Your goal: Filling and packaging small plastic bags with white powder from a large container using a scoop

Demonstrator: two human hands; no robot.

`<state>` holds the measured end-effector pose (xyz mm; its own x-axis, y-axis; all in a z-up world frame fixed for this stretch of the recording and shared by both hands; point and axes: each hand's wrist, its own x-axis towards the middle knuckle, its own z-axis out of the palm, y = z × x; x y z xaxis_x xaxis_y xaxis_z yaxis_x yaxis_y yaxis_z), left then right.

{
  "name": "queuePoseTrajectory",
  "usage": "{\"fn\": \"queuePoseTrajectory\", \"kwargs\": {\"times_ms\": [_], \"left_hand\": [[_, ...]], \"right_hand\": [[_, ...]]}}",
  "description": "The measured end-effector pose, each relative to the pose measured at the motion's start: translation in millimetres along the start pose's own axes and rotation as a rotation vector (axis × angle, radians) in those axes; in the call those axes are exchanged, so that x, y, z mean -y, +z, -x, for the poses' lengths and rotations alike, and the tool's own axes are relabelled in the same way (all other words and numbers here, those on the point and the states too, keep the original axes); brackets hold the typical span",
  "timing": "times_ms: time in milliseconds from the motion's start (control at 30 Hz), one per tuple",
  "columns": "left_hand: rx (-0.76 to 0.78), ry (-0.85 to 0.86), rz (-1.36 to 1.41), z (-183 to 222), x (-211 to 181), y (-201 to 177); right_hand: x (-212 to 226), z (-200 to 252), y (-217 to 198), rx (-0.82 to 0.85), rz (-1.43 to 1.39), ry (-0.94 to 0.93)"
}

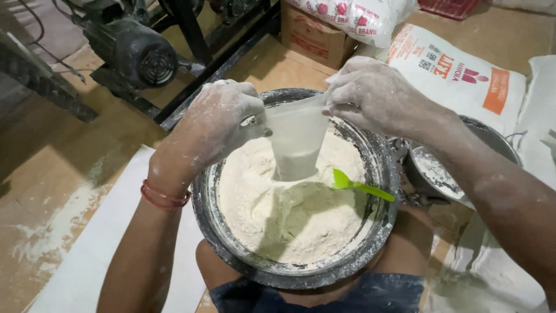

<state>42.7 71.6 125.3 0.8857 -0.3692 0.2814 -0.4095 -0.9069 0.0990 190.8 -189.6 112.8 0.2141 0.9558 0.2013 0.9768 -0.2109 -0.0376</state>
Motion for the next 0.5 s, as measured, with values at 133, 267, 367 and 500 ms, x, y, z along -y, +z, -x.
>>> {"fn": "queuePoseTrajectory", "kwargs": {"times_ms": [133, 267, 367, 500], "left_hand": [[-0.007, -0.020, -0.013, -0.9, 3.5, 5.9], [0.182, -0.215, 0.123, 2.1, -17.4, 0.2], [0.143, -0.176, 0.065, 11.5, -10.4, 18.0], [0.227, -0.209, 0.103, 21.6, -18.2, 38.6]], "right_hand": [[2.7, -2.7, 12.5, 0.101, -0.086, 0.173], [4.5, 1.0, 22.5, 0.173, -0.062, 0.285], [36.9, 2.2, 14.3, 0.236, -0.308, 0.445], [16.1, 19.1, 42.2, 0.098, -0.056, 0.239]]}}
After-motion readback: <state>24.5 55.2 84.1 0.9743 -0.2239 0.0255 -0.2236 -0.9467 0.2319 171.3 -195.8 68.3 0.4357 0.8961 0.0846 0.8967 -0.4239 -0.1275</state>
